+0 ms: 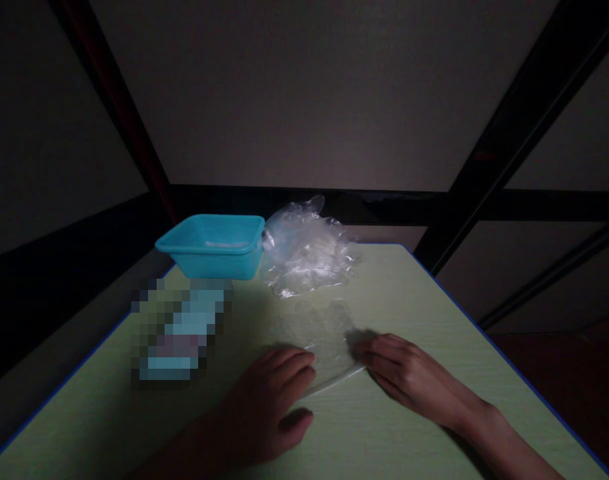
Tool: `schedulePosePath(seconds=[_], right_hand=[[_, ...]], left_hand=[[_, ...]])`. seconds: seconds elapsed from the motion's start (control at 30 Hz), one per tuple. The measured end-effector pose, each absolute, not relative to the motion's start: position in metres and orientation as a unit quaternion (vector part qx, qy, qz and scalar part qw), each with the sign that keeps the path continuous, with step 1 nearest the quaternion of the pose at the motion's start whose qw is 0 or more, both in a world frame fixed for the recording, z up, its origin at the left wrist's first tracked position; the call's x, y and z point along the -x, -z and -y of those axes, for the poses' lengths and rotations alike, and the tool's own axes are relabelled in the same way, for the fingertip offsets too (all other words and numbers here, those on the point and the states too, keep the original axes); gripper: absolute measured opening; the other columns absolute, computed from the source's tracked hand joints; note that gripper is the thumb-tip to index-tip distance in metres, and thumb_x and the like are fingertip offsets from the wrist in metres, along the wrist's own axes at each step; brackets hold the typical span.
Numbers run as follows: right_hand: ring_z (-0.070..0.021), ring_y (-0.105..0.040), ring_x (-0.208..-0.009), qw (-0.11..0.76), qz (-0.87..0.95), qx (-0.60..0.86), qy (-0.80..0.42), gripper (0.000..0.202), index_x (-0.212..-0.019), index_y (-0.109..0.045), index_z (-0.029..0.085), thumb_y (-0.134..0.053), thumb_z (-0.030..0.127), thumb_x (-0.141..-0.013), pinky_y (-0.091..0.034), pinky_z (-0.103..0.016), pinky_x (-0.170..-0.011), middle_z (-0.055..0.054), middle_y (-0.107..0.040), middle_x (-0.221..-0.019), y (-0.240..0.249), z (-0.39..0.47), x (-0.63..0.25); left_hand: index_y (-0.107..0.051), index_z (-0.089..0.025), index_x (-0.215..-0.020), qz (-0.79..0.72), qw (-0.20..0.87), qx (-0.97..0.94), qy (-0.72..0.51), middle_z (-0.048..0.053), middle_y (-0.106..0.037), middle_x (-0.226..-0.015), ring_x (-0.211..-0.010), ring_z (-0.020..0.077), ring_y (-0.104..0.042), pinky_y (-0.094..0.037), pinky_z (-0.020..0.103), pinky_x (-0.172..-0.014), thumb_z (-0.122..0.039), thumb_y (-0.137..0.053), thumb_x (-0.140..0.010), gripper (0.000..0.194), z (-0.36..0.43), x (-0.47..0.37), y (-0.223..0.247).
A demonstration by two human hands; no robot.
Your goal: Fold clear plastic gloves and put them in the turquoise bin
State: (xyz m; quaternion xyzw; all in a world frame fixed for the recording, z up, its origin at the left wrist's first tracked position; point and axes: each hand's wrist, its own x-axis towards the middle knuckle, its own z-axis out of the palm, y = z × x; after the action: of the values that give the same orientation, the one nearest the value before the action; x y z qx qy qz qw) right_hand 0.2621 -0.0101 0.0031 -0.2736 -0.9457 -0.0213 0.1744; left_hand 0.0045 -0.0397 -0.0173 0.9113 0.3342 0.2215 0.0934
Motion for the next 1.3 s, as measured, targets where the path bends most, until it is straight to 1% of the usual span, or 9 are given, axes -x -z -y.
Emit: schedulePosePath(seconds=[0.2,0.37,0.57,0.67,0.83,0.93,1.1,1.2,1.3], right_hand=[[-0.0181,-0.059,-0.073,0.187,0.941,0.282,0.014,0.031,-0.083,-0.062,0.014,-0.033,0.016,-0.093,-0.05,-0.034,-0.069,-0.009,-0.063,-0.08,-0.002,0.01,-0.261],[-0.0183,-0.056,-0.07,0.176,0.941,0.289,0.002,0.032,-0.077,-0.059,0.016,-0.032,0.016,-0.093,-0.048,-0.034,-0.066,-0.007,-0.061,-0.074,-0.003,0.01,-0.261],[-0.0189,-0.055,-0.069,0.176,0.941,0.29,-0.004,0.032,-0.076,-0.059,0.015,-0.031,0.016,-0.092,-0.046,-0.035,-0.065,-0.007,-0.06,-0.071,-0.004,0.011,-0.261],[-0.0183,-0.055,-0.07,0.177,0.941,0.29,-0.001,0.03,-0.077,-0.058,0.016,-0.032,0.016,-0.092,-0.046,-0.034,-0.066,-0.007,-0.06,-0.072,-0.004,0.011,-0.262],[-0.0182,-0.055,-0.068,0.172,0.94,0.294,0.004,0.026,-0.081,-0.057,0.016,-0.034,0.017,-0.092,-0.045,-0.034,-0.065,-0.007,-0.061,-0.074,-0.003,0.011,-0.263],[-0.0188,-0.054,-0.067,0.169,0.939,0.3,0.003,0.025,-0.082,-0.057,0.016,-0.034,0.016,-0.092,-0.045,-0.034,-0.065,-0.007,-0.062,-0.075,-0.002,0.011,-0.264],[-0.0197,-0.055,-0.067,0.165,0.936,0.31,0.003,0.025,-0.079,-0.057,0.016,-0.034,0.015,-0.09,-0.046,-0.035,-0.063,-0.007,-0.062,-0.073,-0.003,0.01,-0.264],[-0.0197,-0.055,-0.066,0.194,0.928,0.318,-0.014,0.024,-0.078,-0.057,0.017,-0.036,0.015,-0.09,-0.046,-0.036,-0.063,-0.007,-0.062,-0.071,-0.004,0.009,-0.263],[-0.0191,-0.059,-0.075,0.279,0.901,0.321,-0.088,0.017,-0.083,-0.055,0.018,-0.04,0.014,-0.089,-0.048,-0.035,-0.067,-0.007,-0.064,-0.079,-0.007,0.009,-0.261]], left_hand=[[-0.054,-0.017,-0.11,-0.334,0.085,-0.912,-0.224,0.011,-0.059,-0.118,-0.109,0.0265,-0.053,-0.046,0.043,-0.09,-0.013,-0.053,-0.067,0.043,0.04,-0.005,0.019],[-0.054,-0.017,-0.111,-0.336,0.08,-0.907,-0.239,0.01,-0.06,-0.117,-0.108,0.0263,-0.053,-0.046,0.044,-0.091,-0.016,-0.054,-0.069,0.043,0.04,-0.004,0.023],[-0.055,-0.015,-0.11,-0.332,0.074,-0.91,-0.236,0.011,-0.062,-0.114,-0.104,0.0258,-0.056,-0.048,0.043,-0.088,-0.015,-0.054,-0.072,0.038,0.038,-0.005,0.017],[-0.056,-0.014,-0.107,-0.328,0.063,-0.912,-0.24,0.011,-0.063,-0.111,-0.102,0.0251,-0.058,-0.049,0.042,-0.086,-0.013,-0.054,-0.073,0.034,0.038,-0.006,0.014],[-0.059,-0.016,-0.098,-0.341,0.039,-0.899,-0.274,0.009,-0.066,-0.104,-0.092,0.0213,-0.061,-0.052,0.037,-0.081,-0.008,-0.05,-0.075,0.026,0.037,-0.008,0.012],[-0.061,-0.017,-0.093,-0.347,0.024,-0.893,-0.285,0.008,-0.068,-0.1,-0.089,0.0198,-0.062,-0.053,0.035,-0.08,-0.006,-0.048,-0.074,0.026,0.036,-0.008,0.011],[-0.062,-0.016,-0.089,-0.347,-0.011,-0.886,-0.307,0.008,-0.069,-0.095,-0.084,0.0194,-0.064,-0.054,0.034,-0.077,-0.003,-0.044,-0.074,0.027,0.035,-0.006,0.015],[-0.062,-0.018,-0.084,-0.344,-0.003,-0.87,-0.352,0.006,-0.07,-0.093,-0.082,0.0178,-0.065,-0.054,0.031,-0.074,-0.007,-0.043,-0.079,0.023,0.032,-0.003,0.02],[-0.063,-0.02,-0.081,-0.358,0.041,-0.838,-0.41,0.004,-0.071,-0.091,-0.08,0.0151,-0.067,-0.054,0.026,-0.072,-0.012,-0.046,-0.083,0.019,0.03,-0.002,0.02]])
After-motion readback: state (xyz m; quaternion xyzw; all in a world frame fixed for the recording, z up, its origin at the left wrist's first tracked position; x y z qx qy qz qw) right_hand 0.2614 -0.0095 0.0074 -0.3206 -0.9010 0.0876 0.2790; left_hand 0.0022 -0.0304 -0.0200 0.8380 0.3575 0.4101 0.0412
